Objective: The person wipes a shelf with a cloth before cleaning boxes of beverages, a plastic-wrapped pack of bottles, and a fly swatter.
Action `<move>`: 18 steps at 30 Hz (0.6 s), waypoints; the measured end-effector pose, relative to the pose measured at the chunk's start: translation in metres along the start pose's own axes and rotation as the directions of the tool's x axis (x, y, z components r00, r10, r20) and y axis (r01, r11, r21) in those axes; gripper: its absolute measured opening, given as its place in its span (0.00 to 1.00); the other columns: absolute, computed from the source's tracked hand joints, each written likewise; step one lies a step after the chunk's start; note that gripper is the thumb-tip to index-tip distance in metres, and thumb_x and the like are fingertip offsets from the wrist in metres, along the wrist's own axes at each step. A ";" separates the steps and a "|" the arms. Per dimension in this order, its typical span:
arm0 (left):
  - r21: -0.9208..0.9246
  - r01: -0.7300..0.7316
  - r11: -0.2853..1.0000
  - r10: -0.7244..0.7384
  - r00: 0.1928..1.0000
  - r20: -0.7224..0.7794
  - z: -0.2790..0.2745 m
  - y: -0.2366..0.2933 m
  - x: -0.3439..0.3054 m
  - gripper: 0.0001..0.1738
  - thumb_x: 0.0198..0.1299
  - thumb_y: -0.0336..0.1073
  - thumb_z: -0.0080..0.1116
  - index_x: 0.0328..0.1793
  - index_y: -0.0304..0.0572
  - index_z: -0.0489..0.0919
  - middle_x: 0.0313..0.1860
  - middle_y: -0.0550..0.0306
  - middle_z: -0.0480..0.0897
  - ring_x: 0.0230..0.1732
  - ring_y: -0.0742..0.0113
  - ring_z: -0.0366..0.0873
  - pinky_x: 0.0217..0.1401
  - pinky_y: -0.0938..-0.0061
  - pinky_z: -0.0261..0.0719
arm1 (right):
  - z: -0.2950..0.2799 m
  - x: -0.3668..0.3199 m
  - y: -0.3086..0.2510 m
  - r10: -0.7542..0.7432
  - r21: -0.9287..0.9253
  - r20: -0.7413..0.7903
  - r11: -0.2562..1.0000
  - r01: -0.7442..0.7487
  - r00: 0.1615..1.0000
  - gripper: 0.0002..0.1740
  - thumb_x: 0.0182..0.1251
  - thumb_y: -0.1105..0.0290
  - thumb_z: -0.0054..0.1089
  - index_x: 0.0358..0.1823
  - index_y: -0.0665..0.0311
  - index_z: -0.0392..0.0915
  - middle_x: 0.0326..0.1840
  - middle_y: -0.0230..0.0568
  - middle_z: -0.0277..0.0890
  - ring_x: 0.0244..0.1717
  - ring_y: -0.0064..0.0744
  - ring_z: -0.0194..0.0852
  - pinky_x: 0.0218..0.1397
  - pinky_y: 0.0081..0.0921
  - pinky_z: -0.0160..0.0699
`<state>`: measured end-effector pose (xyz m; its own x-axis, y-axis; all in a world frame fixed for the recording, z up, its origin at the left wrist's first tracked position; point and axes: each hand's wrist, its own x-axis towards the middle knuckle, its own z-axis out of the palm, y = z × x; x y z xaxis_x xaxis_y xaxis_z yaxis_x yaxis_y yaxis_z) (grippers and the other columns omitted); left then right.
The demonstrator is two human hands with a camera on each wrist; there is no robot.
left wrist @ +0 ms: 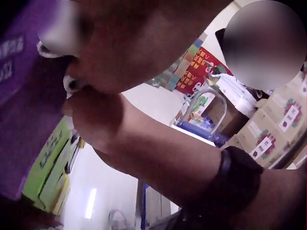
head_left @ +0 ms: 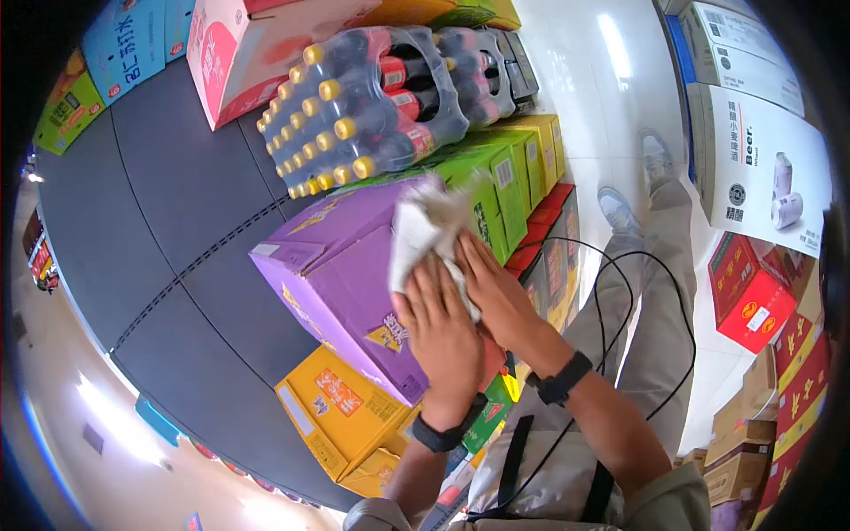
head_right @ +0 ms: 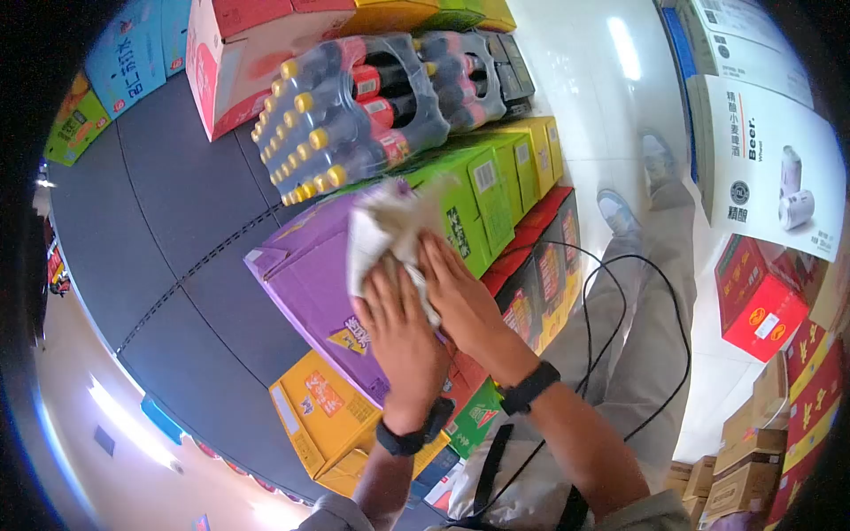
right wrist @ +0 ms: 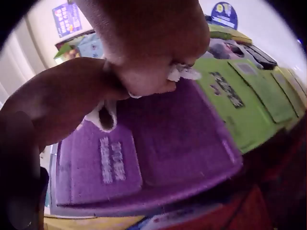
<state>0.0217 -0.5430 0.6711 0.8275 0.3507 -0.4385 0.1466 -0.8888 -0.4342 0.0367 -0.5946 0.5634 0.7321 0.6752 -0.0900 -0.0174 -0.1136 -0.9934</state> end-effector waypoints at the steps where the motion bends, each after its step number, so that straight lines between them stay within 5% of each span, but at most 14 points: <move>1: -0.042 0.005 0.999 -0.002 0.998 0.066 0.011 0.002 -0.014 0.39 0.54 0.34 0.55 0.75 0.32 0.63 0.77 0.32 0.56 0.80 0.37 0.47 0.81 0.44 0.38 | 0.012 -0.019 0.009 0.003 -0.013 0.021 1.000 -0.002 1.000 0.33 0.66 0.75 0.42 0.71 0.84 0.55 0.77 0.67 0.48 0.79 0.58 0.47 0.81 0.41 0.48; 6: -0.027 0.097 0.995 -0.091 0.983 0.162 -0.006 -0.018 -0.085 0.39 0.55 0.33 0.53 0.77 0.35 0.61 0.79 0.31 0.52 0.81 0.32 0.43 0.80 0.41 0.35 | 0.048 -0.070 -0.030 0.036 0.180 0.064 0.983 -0.047 0.997 0.33 0.67 0.72 0.44 0.71 0.85 0.55 0.78 0.67 0.45 0.79 0.60 0.45 0.81 0.43 0.47; 12: 0.060 0.142 0.988 -0.133 0.983 -0.126 -0.031 -0.019 -0.014 0.37 0.57 0.28 0.49 0.77 0.34 0.60 0.81 0.30 0.47 0.81 0.31 0.39 0.79 0.38 0.32 | 0.001 0.029 -0.038 -0.194 -0.081 -0.059 0.979 0.189 0.979 0.36 0.67 0.71 0.45 0.74 0.82 0.50 0.80 0.66 0.40 0.81 0.56 0.40 0.82 0.41 0.46; 15: 0.006 0.035 0.999 -0.034 0.991 -0.126 0.004 -0.009 0.001 0.37 0.57 0.30 0.50 0.76 0.35 0.62 0.80 0.35 0.53 0.81 0.35 0.45 0.80 0.42 0.37 | 0.026 0.013 -0.003 -0.001 0.040 -0.108 0.999 0.005 0.994 0.37 0.68 0.71 0.43 0.75 0.81 0.47 0.81 0.64 0.39 0.82 0.55 0.39 0.83 0.41 0.45; 18: -0.023 -0.027 0.999 0.027 1.000 -0.010 0.031 -0.005 -0.036 0.37 0.56 0.33 0.54 0.75 0.38 0.64 0.78 0.36 0.58 0.78 0.37 0.52 0.79 0.43 0.42 | 0.048 -0.037 0.006 0.091 -0.047 0.011 0.995 -0.090 0.996 0.36 0.68 0.73 0.42 0.75 0.81 0.46 0.81 0.62 0.39 0.82 0.57 0.38 0.83 0.41 0.44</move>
<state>-0.0258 -0.5417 0.6649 0.8366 0.3236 -0.4420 0.1364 -0.9045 -0.4042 -0.0234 -0.5853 0.5569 0.7197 0.6704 -0.1806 -0.0512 -0.2082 -0.9768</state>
